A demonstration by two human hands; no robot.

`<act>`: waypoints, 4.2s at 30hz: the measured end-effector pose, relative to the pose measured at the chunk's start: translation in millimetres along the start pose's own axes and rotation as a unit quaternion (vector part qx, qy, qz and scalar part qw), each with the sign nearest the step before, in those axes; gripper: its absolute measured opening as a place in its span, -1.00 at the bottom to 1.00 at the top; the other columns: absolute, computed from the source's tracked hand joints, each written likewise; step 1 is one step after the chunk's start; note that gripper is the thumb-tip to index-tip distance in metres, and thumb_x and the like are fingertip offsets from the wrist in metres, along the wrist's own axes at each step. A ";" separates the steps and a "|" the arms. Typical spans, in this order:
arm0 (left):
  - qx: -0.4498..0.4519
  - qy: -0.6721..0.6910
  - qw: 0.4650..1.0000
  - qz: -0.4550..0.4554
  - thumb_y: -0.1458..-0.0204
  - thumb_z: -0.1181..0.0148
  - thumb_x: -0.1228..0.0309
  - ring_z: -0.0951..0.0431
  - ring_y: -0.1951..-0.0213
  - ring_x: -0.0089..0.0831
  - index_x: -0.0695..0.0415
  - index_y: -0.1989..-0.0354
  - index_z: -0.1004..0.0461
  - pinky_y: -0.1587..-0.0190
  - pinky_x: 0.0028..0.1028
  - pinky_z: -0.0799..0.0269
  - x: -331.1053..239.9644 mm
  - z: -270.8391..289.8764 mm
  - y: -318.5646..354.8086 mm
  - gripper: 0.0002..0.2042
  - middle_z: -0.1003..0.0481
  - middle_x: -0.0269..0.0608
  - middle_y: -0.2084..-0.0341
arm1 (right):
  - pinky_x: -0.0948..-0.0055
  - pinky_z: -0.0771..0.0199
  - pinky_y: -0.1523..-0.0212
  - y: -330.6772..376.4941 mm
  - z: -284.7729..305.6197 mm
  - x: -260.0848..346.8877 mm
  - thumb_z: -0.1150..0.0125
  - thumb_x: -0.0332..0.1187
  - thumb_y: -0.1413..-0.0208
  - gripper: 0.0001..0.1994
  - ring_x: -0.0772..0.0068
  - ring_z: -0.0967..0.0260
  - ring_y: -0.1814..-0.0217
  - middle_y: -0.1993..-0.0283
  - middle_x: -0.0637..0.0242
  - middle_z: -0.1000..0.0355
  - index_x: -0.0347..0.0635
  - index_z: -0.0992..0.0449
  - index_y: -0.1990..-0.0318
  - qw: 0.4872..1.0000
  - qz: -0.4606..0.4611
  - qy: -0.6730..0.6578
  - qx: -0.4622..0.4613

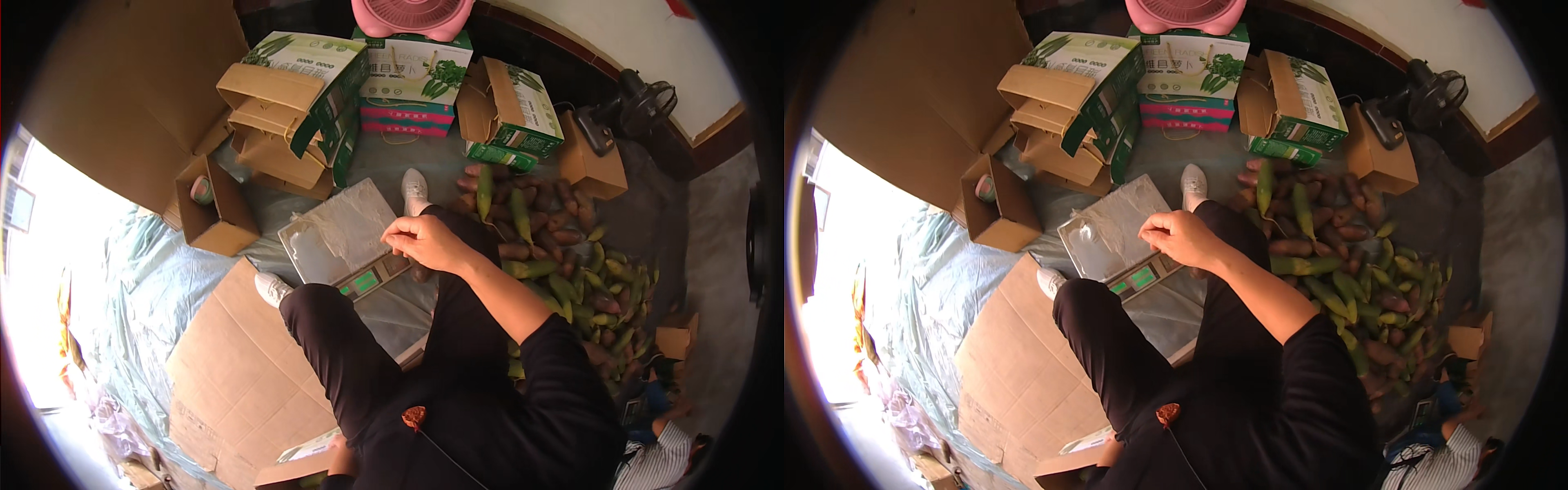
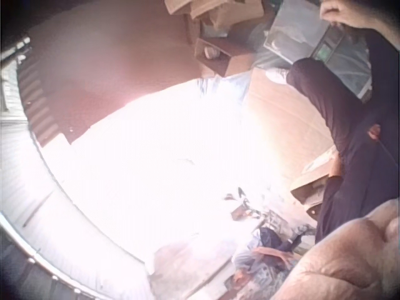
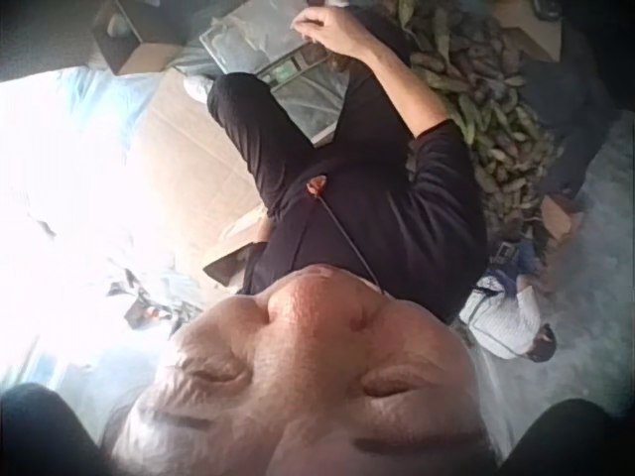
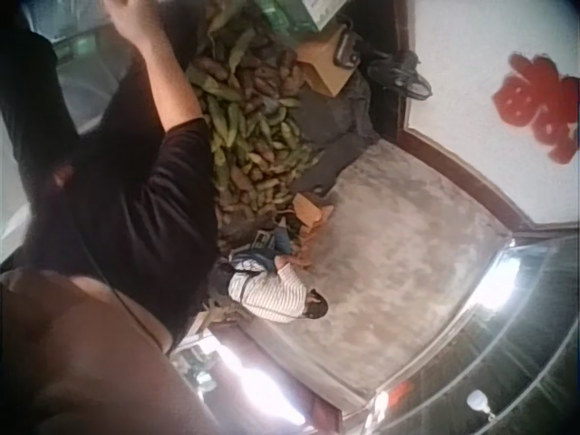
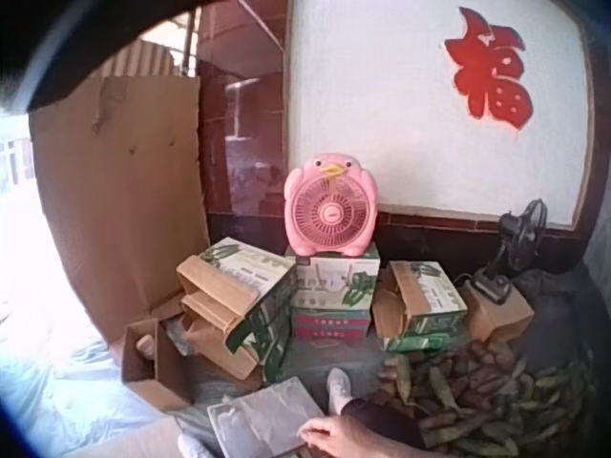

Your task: Sorting corn and weighing it in a cardboard box on an electronic scale.

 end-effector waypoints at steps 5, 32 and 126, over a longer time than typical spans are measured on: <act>-0.040 0.045 0.997 -0.048 0.10 -0.18 0.26 -0.56 0.22 -0.19 0.10 0.12 -0.51 0.17 -0.21 -0.44 -137.1 66.5 -25.6 -0.66 -0.55 -0.05 0.31 | 0.58 -0.34 0.41 -8.2 41.0 -19.3 -0.09 -0.42 -0.13 -0.87 0.66 -0.32 0.46 0.48 0.40 -0.44 -0.27 -0.51 0.26 0.999 0.017 0.021 -0.043; -0.164 -0.099 0.854 -0.484 0.18 -0.29 0.35 -0.50 0.21 -0.16 0.03 0.17 -0.49 0.12 -0.20 -0.35 -433.8 305.8 24.3 -0.68 -0.49 -0.17 0.36 | 0.20 -0.46 0.22 -74.3 283.6 -295.2 0.02 -0.34 -0.06 -0.66 0.17 -0.47 0.16 0.25 0.18 -0.50 0.03 -0.35 -0.03 0.783 -0.319 0.482 -0.231; 0.004 0.867 0.459 -0.196 -0.22 0.14 0.13 -0.02 -0.28 -0.20 0.08 -0.25 -0.08 -0.22 -0.02 0.01 -319.5 301.6 -7.1 -0.52 -0.05 -0.20 -0.27 | 0.46 -0.49 0.15 -23.9 -77.5 9.6 -0.16 -0.51 -0.03 -0.66 0.34 -0.45 0.06 0.08 0.09 -0.46 -0.31 -0.39 -0.01 0.993 0.113 -0.026 0.030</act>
Point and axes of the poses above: each hand's wrist, its own y-axis away from the middle knuckle, its own z-axis out of the back of the hand, x = y × z, the point moved 2 cm from there along -y, towards the middle knuckle
